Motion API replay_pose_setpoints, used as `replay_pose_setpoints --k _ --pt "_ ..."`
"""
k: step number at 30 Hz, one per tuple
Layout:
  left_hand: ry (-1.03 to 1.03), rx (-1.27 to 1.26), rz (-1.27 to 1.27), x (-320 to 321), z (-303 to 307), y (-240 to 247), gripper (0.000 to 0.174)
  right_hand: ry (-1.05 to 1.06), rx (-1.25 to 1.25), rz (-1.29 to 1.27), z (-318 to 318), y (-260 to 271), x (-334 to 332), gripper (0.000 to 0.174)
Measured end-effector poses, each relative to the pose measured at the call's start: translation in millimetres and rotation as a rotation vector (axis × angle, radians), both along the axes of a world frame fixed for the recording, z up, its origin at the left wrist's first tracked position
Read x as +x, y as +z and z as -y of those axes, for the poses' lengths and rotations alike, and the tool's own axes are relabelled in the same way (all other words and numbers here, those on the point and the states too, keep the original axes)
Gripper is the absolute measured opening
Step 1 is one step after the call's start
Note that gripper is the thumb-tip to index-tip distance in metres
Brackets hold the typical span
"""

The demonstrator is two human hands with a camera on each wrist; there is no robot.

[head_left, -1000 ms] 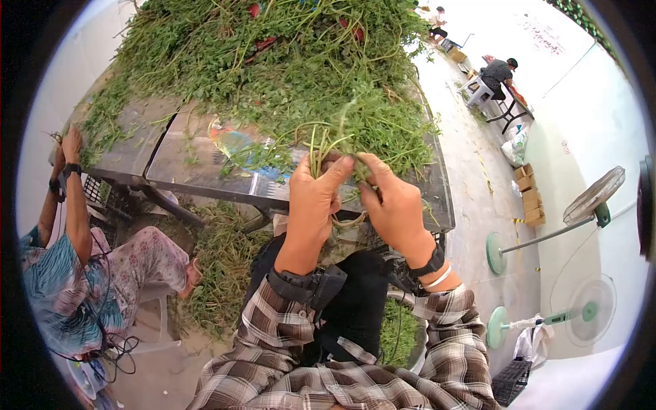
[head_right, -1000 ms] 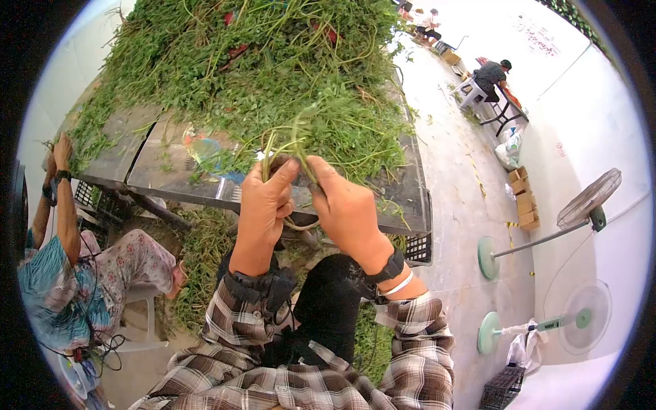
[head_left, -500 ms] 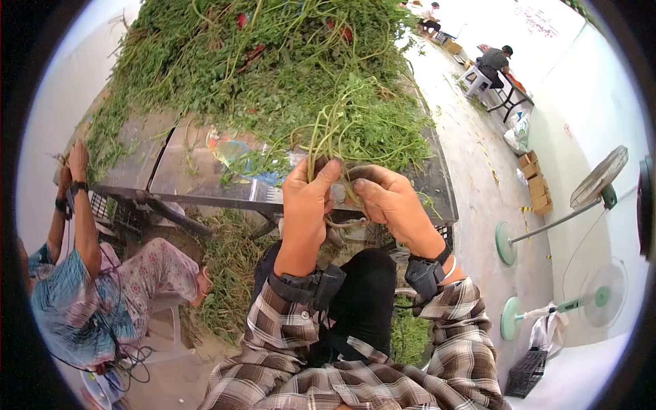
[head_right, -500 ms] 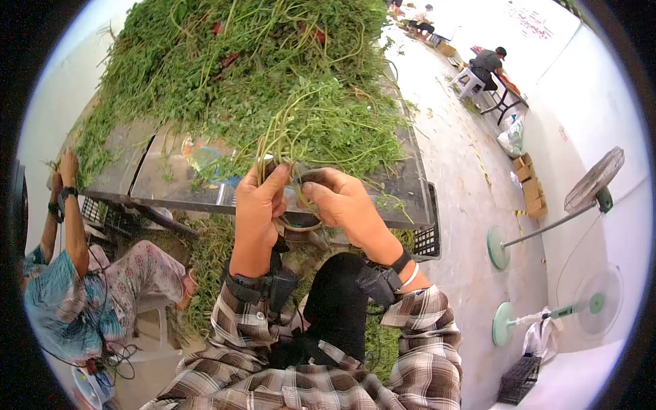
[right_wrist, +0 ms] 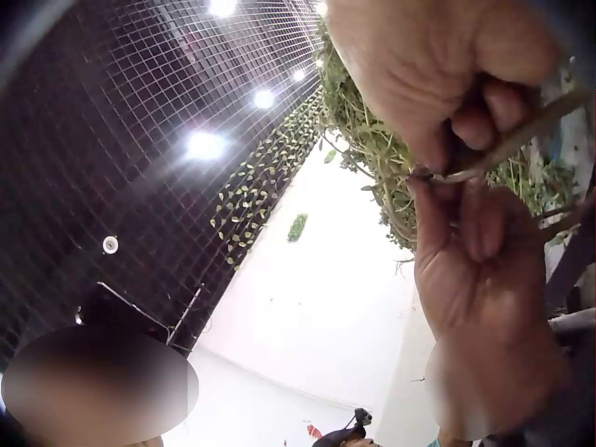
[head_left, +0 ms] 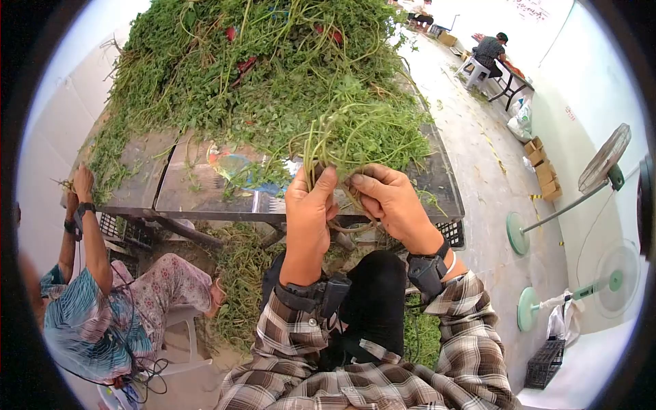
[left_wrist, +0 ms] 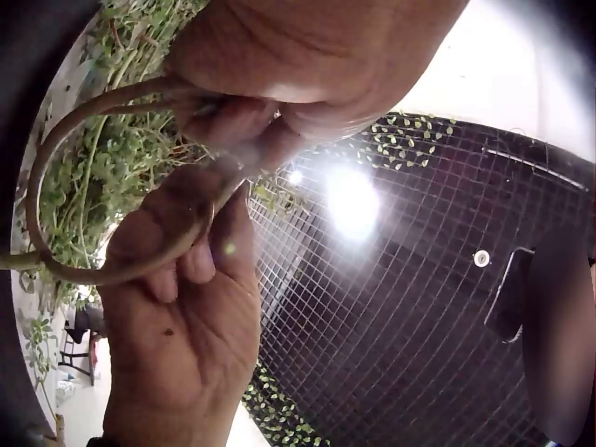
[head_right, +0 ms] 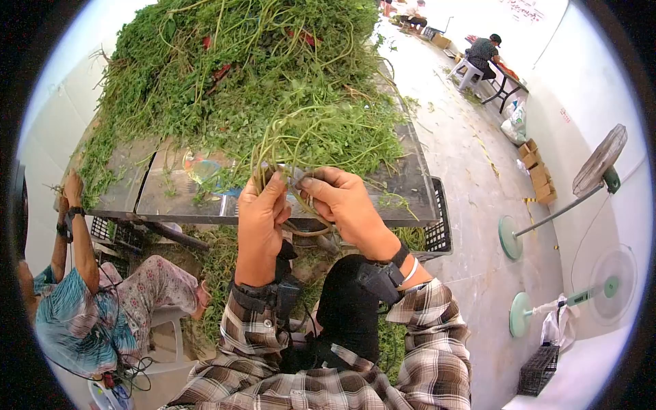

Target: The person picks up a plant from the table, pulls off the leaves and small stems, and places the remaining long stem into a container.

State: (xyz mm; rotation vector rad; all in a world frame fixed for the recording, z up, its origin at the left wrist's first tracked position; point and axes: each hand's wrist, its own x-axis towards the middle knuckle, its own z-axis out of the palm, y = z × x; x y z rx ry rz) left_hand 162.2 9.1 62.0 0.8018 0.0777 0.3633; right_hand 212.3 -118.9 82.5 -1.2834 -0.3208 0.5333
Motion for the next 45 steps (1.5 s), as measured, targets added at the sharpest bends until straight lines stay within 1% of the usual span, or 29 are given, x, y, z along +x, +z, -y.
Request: replay_pose_setpoints --k 2,4,8,10,14,16,17,19,20,22,26,28,29,31,32,34,35,37,40,44,45 --pt "0.010 -0.016 -0.010 0.1 0.0 -0.2 0.013 -0.020 0.017 0.004 0.7 -0.3 1.1 0.012" --pt "-0.012 -0.036 -0.026 -0.5 -0.2 1.5 0.013 -0.103 0.079 -0.026 -0.5 3.5 0.1 0.012" --pt "-0.040 -0.036 -0.012 -0.1 -1.1 -2.6 0.014 -0.104 0.048 0.047 2.2 5.2 2.4 0.013" --pt "-0.058 -0.039 -0.054 -0.5 -0.4 -2.5 0.016 -0.070 -0.080 0.163 6.0 0.8 5.6 0.017" --pt "-0.033 -0.006 -0.066 -1.4 3.3 2.0 0.018 -0.115 -0.098 0.106 2.3 8.2 -1.2 0.013" --pt "-0.052 0.051 -0.051 -1.4 2.8 0.9 0.019 -0.046 -0.045 0.114 4.6 9.6 -1.9 0.014" --pt "-0.052 0.051 -0.051 -1.6 3.6 1.6 0.019 -0.046 -0.045 0.115 5.4 9.2 -1.7 0.014" --pt "-0.080 0.036 -0.058 -2.1 5.7 3.6 0.017 -0.093 -0.173 0.287 6.5 6.9 -0.4 0.016" --pt "-0.079 0.036 -0.058 -2.1 5.6 3.9 0.017 -0.092 -0.173 0.287 6.9 4.8 1.0 0.016" --pt "-0.114 0.061 -0.043 -1.8 5.2 4.2 0.018 -0.132 -0.252 0.621 7.2 1.0 3.6 0.016" --pt "-0.129 0.047 -0.025 -1.7 5.7 4.1 0.018 -0.158 -0.327 0.594 5.4 10.2 -2.7 0.015" --pt "-0.127 0.082 -0.013 -1.9 6.4 4.8 0.019 -0.106 -0.238 0.416 6.1 11.3 -2.5 0.015" --pt "-0.126 0.082 -0.013 -1.1 7.0 4.4 0.019 -0.106 -0.238 0.416 6.8 9.9 -1.0 0.015" --pt "-0.114 0.130 0.011 1.4 8.5 2.1 0.020 -0.046 -0.238 0.539 8.6 6.2 2.6 0.018" --pt "-0.113 0.129 0.011 1.9 8.3 0.3 0.020 -0.046 -0.239 0.539 7.9 7.3 1.4 0.018" --pt "-0.114 0.257 -0.020 2.7 7.5 -3.7 0.023 -0.066 -0.194 0.464 5.6 10.8 -2.7 0.021" --pt "-0.114 0.256 -0.020 3.2 8.0 -4.8 0.023 -0.066 -0.194 0.465 5.6 12.0 -3.2 0.021" --pt "-0.185 0.318 0.025 3.9 8.4 -6.2 0.025 -0.043 -0.162 0.409 5.1 13.4 -3.4 0.023" --pt "-0.155 0.336 0.006 1.6 9.7 -3.5 0.027 -0.055 -0.152 0.393 4.6 10.0 -1.9 0.025" --pt "-0.150 0.367 0.003 1.1 10.1 -2.8 0.024 -0.042 -0.144 0.390 4.6 15.4 -4.0 0.021" --pt "-0.140 0.366 0.011 0.3 11.3 -0.4 0.021 -0.068 -0.156 0.378 6.1 13.0 -2.4 0.016"
